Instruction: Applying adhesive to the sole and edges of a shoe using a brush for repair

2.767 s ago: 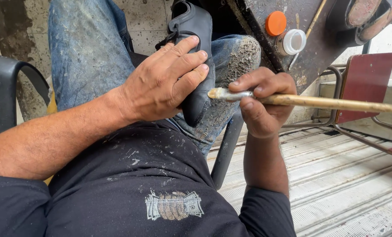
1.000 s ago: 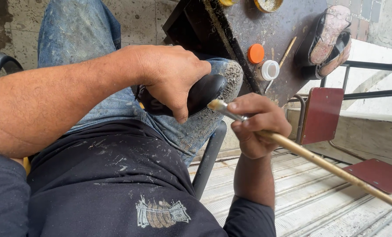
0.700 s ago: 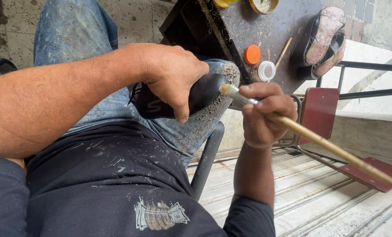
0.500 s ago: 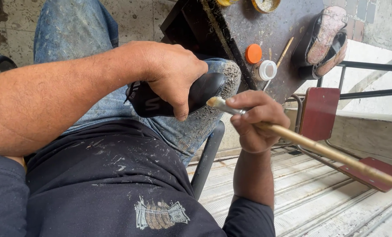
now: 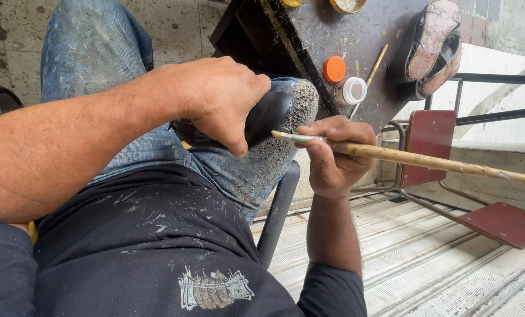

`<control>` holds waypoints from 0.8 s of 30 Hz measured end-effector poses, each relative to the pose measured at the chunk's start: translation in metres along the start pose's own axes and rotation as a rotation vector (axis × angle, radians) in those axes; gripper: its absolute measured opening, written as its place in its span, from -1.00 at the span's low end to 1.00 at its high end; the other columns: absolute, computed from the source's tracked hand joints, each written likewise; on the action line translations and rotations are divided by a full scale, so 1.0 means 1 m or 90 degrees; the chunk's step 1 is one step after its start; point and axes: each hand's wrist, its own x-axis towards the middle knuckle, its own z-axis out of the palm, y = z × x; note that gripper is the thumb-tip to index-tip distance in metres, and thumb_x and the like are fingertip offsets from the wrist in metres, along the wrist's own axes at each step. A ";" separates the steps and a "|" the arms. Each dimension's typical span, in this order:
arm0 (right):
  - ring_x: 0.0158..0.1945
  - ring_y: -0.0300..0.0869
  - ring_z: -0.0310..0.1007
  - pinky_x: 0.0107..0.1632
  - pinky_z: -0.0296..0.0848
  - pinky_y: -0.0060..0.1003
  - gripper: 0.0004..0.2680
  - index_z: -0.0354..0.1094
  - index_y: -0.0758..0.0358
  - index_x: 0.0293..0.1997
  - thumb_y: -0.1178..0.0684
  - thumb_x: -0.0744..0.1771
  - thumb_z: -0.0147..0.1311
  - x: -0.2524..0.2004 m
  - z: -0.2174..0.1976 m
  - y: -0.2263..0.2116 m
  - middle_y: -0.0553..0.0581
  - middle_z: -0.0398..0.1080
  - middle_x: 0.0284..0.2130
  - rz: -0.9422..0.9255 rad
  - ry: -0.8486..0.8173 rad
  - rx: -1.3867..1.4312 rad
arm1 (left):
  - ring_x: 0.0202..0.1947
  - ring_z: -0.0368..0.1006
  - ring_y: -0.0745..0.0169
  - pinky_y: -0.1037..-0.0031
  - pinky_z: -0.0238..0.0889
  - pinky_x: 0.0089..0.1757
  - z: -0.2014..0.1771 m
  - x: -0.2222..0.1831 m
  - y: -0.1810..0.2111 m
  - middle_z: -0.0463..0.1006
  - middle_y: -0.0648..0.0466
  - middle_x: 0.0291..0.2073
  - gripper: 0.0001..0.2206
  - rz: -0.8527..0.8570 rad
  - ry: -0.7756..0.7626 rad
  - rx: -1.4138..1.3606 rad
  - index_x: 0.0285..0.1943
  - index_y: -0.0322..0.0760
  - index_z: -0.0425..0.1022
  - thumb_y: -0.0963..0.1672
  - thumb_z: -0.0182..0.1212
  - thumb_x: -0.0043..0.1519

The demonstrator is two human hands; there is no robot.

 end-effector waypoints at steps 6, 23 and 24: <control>-0.43 -0.05 0.46 -0.51 0.52 -0.29 -0.83 0.14 0.20 -0.08 0.10 0.37 0.14 0.000 0.002 0.009 0.34 0.40 -0.41 -0.037 0.077 -0.006 | -0.12 0.54 -0.32 -0.03 0.43 -0.17 0.006 -0.002 0.000 0.60 -0.10 -0.10 -0.33 0.007 0.062 -0.010 0.04 -0.24 0.39 0.11 0.44 -0.19; -0.58 -0.06 0.37 -0.57 0.40 -0.29 -0.82 0.18 0.22 -0.14 0.06 0.36 0.17 0.003 0.011 0.012 0.26 0.35 -0.49 -0.019 0.207 -0.002 | -0.43 0.53 -0.24 -0.07 0.41 -0.47 0.051 0.011 -0.008 0.46 -0.01 -0.21 -0.33 0.069 0.347 0.084 -0.03 -0.25 0.34 0.14 0.45 -0.21; -0.59 -0.06 0.36 -0.58 0.40 -0.28 -0.82 0.17 0.22 -0.14 0.07 0.36 0.17 0.003 0.011 0.012 0.26 0.34 -0.49 -0.018 0.211 0.002 | -0.44 0.53 -0.19 -0.05 0.40 -0.51 0.053 0.010 -0.008 0.43 -0.01 -0.22 -0.33 0.079 0.383 0.093 -0.04 -0.25 0.34 0.14 0.46 -0.20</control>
